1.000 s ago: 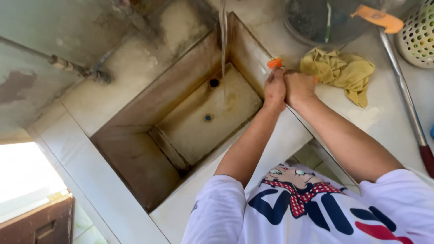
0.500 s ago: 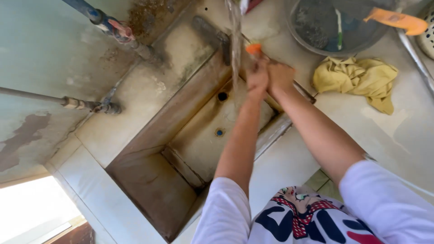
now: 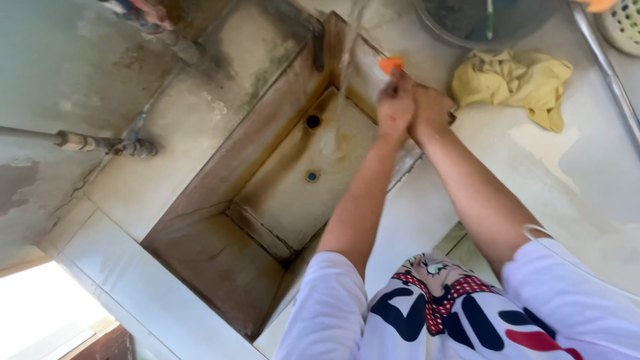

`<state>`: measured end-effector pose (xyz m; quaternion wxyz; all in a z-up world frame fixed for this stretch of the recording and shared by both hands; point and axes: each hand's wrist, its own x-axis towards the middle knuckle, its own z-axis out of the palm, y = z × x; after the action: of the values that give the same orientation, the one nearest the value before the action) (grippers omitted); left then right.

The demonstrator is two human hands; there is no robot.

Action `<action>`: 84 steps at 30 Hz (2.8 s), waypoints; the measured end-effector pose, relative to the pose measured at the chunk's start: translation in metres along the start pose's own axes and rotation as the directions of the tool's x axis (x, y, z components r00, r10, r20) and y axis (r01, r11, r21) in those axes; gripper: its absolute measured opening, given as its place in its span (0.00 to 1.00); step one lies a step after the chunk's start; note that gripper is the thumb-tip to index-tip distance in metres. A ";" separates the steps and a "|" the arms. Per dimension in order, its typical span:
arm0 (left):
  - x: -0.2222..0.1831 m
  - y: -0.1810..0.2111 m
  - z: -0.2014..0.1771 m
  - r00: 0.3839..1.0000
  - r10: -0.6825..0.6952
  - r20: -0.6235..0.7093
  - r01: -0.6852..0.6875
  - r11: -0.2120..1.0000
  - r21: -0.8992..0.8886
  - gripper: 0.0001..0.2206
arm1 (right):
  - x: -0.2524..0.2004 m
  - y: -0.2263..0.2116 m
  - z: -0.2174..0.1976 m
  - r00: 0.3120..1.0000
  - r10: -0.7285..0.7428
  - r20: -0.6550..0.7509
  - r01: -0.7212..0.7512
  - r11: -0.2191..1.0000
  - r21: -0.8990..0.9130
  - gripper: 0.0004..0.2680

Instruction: Cleaning and scrubbing the edges and surfaces of a large built-in sink or basin.

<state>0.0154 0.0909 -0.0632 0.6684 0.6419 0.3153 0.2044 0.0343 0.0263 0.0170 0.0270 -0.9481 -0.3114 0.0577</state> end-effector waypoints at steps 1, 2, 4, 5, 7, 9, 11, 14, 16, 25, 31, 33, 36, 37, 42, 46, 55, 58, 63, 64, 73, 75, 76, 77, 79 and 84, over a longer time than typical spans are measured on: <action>0.000 0.004 -0.003 1.000 0.010 0.014 -0.010 1.000 0.004 0.19 | 0.003 0.000 0.008 1.000 0.013 -0.011 -0.013 1.000 0.004 0.07; 0.000 0.010 -0.005 1.000 -0.008 -0.020 0.005 0.992 -0.127 0.18 | 0.005 0.001 0.015 0.998 -0.020 -0.060 0.022 0.999 0.038 0.07; -0.009 0.030 -0.012 1.000 -0.016 -0.024 0.010 0.970 -0.241 0.20 | 0.005 0.003 0.024 0.992 -0.024 -0.126 0.034 0.996 0.081 0.09; -0.025 0.042 -0.010 0.995 -0.094 0.020 0.096 0.942 -0.321 0.21 | -0.005 0.011 0.026 0.991 -0.025 -0.134 0.035 0.996 0.076 0.08; -0.052 0.046 -0.001 0.985 -0.146 0.089 0.170 0.903 -0.395 0.21 | -0.032 0.021 0.010 0.986 -0.011 -0.168 0.022 0.998 0.064 0.08; -0.077 0.025 0.014 0.995 -0.035 0.093 0.054 0.976 -0.212 0.21 | -0.070 0.024 -0.021 0.995 0.090 -0.032 -0.085 0.987 0.140 0.08; -0.087 0.024 0.024 0.992 -0.043 0.116 0.069 0.969 -0.235 0.18 | -0.082 0.031 -0.022 0.992 0.115 -0.046 -0.108 0.985 0.134 0.08; -0.084 0.022 0.028 0.984 -0.101 0.148 0.145 0.934 -0.328 0.14 | -0.078 0.038 -0.009 0.992 0.126 -0.031 -0.122 0.987 0.109 0.08; -0.059 0.013 0.022 0.979 -0.132 0.157 0.185 0.901 -0.393 0.13 | -0.056 0.030 -0.007 0.994 0.111 -0.021 -0.108 0.990 0.095 0.07; 0.007 0.001 0.001 0.993 -0.080 -0.087 0.051 0.955 -0.291 0.17 | 0.008 0.010 0.007 0.994 -0.108 -0.029 0.111 0.986 0.123 0.07; -0.095 0.021 0.049 0.979 -0.198 0.045 0.202 0.976 -0.080 0.25 | -0.089 0.058 -0.034 0.999 -0.024 -0.038 0.027 0.997 0.072 0.10; -0.123 0.047 0.057 0.971 -0.219 0.095 0.229 0.967 -0.115 0.22 | -0.109 0.069 -0.045 0.991 -0.069 -0.114 0.083 0.988 0.130 0.08; -0.117 0.041 0.060 0.971 -0.221 0.086 0.237 0.931 -0.277 0.20 | -0.107 0.074 -0.031 0.992 -0.034 -0.118 0.036 0.999 0.013 0.05; -0.109 0.041 0.056 0.974 -0.213 0.081 0.227 0.934 -0.277 0.20 | -0.100 0.070 -0.028 0.991 -0.040 -0.126 0.042 0.999 0.016 0.05; -0.081 0.046 0.032 0.963 -0.236 0.128 0.268 0.840 -0.471 0.18 | -0.069 0.053 -0.010 0.991 -0.038 -0.131 0.042 0.999 0.030 0.04; -0.054 0.041 0.017 0.964 -0.246 0.102 0.264 0.824 -0.501 0.17 | -0.041 0.038 0.002 0.981 -0.100 -0.165 0.106 0.994 0.026 0.04; 0.060 0.034 -0.047 0.983 -0.127 -0.130 0.076 0.937 -0.342 0.23 | 0.053 -0.045 -0.012 0.978 -0.164 -0.131 0.182 0.973 0.140 0.05; 0.091 0.055 -0.076 0.966 -0.213 -0.145 0.152 0.925 -0.348 0.26 | 0.092 -0.068 -0.001 0.970 -0.198 -0.138 0.222 0.957 0.189 0.04; 0.122 0.034 -0.092 0.962 -0.201 -0.187 0.146 0.951 -0.273 0.26 | 0.114 -0.083 0.006 0.969 -0.224 -0.104 0.241 0.952 0.190 0.04; 0.117 0.005 -0.084 0.958 -0.217 -0.188 0.161 0.948 -0.276 0.26 | 0.106 -0.078 0.009 0.970 -0.225 -0.088 0.238 0.952 0.190 0.04; -0.035 0.003 -0.003 0.903 -0.426 0.047 0.424 0.873 -0.242 0.24 | -0.024 0.020 0.009 0.981 -0.083 0.177 0.089 0.996 -0.023 0.09; -0.066 0.030 0.002 0.978 -0.195 -0.067 0.178 0.962 -0.210 0.24 | -0.038 0.034 0.008 0.972 -0.219 -0.080 0.231 0.949 0.213 0.10; -0.070 0.038 0.001 0.978 -0.195 -0.068 0.177 0.961 -0.212 0.24 | -0.045 0.034 -0.008 0.972 -0.220 -0.080 0.233 0.949 0.211 0.10; -0.077 0.045 -0.001 0.986 -0.149 -0.074 0.132 0.971 -0.201 0.26 | -0.055 0.033 -0.023 0.957 -0.264 -0.117 0.282 0.942 0.183 0.08; -0.089 0.055 -0.007 0.992 -0.109 -0.070 0.095 0.977 -0.189 0.28 | -0.074 0.030 -0.047 0.943 -0.299 -0.146 0.320 0.935 0.152 0.07; -0.111 0.062 -0.021 0.924 -0.325 0.199 0.374 0.876 -0.306 0.28 | -0.100 0.024 -0.082 0.966 -0.189 0.178 0.210 0.972 -0.108 0.05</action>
<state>-0.0699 0.0368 0.0163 0.8150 0.4628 0.3382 0.0851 -0.0213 -0.0538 0.1051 -0.0533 -0.9037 -0.4094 0.1140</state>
